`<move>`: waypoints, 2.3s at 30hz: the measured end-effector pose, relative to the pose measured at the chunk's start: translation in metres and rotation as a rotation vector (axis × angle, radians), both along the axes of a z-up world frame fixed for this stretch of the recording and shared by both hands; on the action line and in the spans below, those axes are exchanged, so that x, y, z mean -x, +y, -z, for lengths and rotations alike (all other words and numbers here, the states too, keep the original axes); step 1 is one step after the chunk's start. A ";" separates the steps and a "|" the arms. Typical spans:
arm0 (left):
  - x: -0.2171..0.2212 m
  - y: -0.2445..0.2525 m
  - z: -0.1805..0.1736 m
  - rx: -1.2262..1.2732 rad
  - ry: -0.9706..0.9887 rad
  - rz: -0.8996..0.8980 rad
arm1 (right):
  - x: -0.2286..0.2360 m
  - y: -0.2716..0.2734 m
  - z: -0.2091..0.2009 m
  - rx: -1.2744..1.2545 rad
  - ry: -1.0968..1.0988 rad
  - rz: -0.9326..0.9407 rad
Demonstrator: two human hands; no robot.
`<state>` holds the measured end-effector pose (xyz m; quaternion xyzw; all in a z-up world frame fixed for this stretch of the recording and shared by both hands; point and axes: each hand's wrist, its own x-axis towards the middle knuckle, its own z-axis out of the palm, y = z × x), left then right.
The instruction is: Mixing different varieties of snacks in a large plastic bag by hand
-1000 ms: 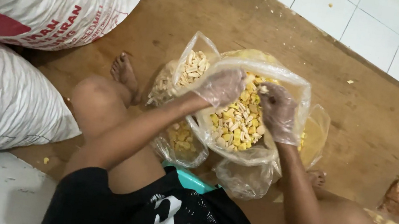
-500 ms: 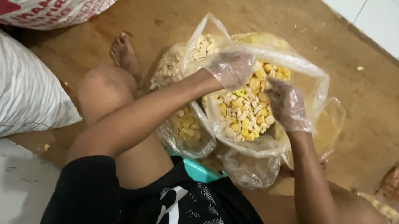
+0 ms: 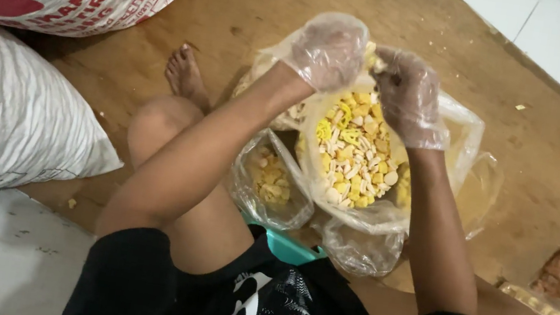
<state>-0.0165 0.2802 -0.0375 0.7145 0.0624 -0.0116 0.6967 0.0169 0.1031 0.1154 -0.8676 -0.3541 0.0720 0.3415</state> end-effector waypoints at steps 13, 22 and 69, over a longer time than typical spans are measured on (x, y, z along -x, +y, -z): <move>0.038 0.034 0.001 0.303 -0.007 -0.058 | -0.003 0.051 0.007 0.074 -0.125 -0.376; 0.056 0.058 -0.007 0.492 -0.005 0.005 | -0.006 -0.015 -0.015 -0.078 -0.145 -0.240; 0.020 -0.136 0.127 -1.369 -0.053 0.454 | 0.031 -0.150 0.201 0.460 0.299 0.017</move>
